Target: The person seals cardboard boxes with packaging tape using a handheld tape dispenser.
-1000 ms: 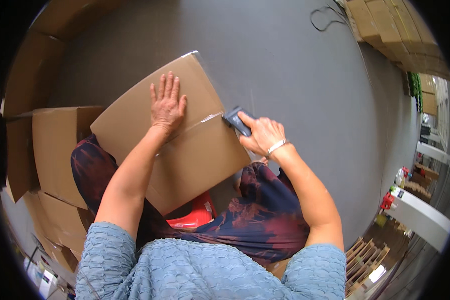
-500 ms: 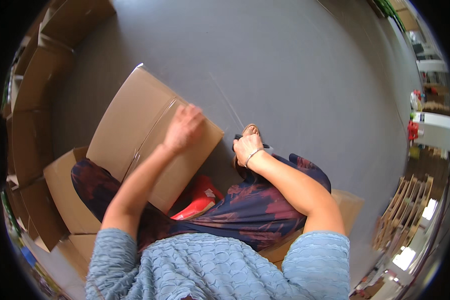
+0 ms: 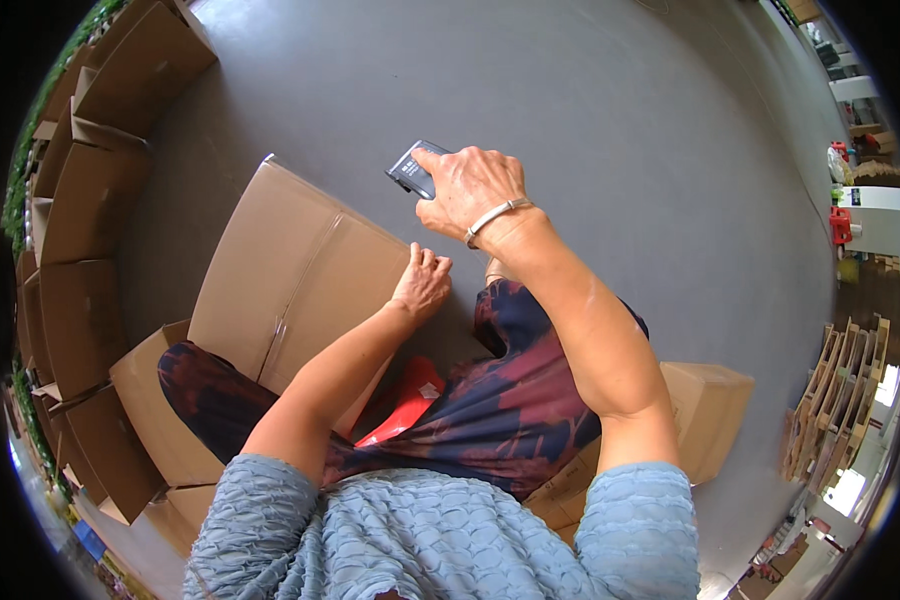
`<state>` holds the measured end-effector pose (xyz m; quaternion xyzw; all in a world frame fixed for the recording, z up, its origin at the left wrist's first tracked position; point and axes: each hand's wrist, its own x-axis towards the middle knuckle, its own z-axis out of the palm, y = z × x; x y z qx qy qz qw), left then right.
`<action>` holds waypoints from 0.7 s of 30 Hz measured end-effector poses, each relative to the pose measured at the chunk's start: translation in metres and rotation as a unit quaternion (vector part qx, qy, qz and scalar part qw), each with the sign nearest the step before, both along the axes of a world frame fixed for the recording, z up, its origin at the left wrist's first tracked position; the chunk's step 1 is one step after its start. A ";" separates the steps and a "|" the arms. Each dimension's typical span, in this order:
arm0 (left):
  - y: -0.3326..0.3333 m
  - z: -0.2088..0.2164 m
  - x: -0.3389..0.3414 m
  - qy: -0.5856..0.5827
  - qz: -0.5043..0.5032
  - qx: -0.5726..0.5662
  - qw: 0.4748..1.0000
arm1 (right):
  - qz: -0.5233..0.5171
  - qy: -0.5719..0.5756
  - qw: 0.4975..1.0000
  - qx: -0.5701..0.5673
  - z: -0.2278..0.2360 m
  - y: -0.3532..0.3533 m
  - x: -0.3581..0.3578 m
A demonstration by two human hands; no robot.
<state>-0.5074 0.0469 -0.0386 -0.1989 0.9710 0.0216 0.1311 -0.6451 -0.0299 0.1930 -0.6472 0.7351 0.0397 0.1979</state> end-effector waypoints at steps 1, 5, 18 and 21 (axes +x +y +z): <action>0.000 -0.001 0.001 -0.003 -0.004 -0.033 0.999 | 0.003 -0.002 1.000 -0.002 0.002 -0.004 0.002; 0.002 0.004 0.019 0.016 -0.050 -0.055 0.997 | 0.008 -0.001 1.000 -0.023 0.003 -0.015 -0.001; -0.196 -0.012 0.141 0.190 0.018 0.090 0.977 | 0.020 0.006 1.000 0.009 -0.006 -0.028 -0.005; -0.262 -0.008 0.199 0.208 0.114 0.033 0.971 | 0.035 0.020 0.999 0.002 -0.013 -0.033 0.001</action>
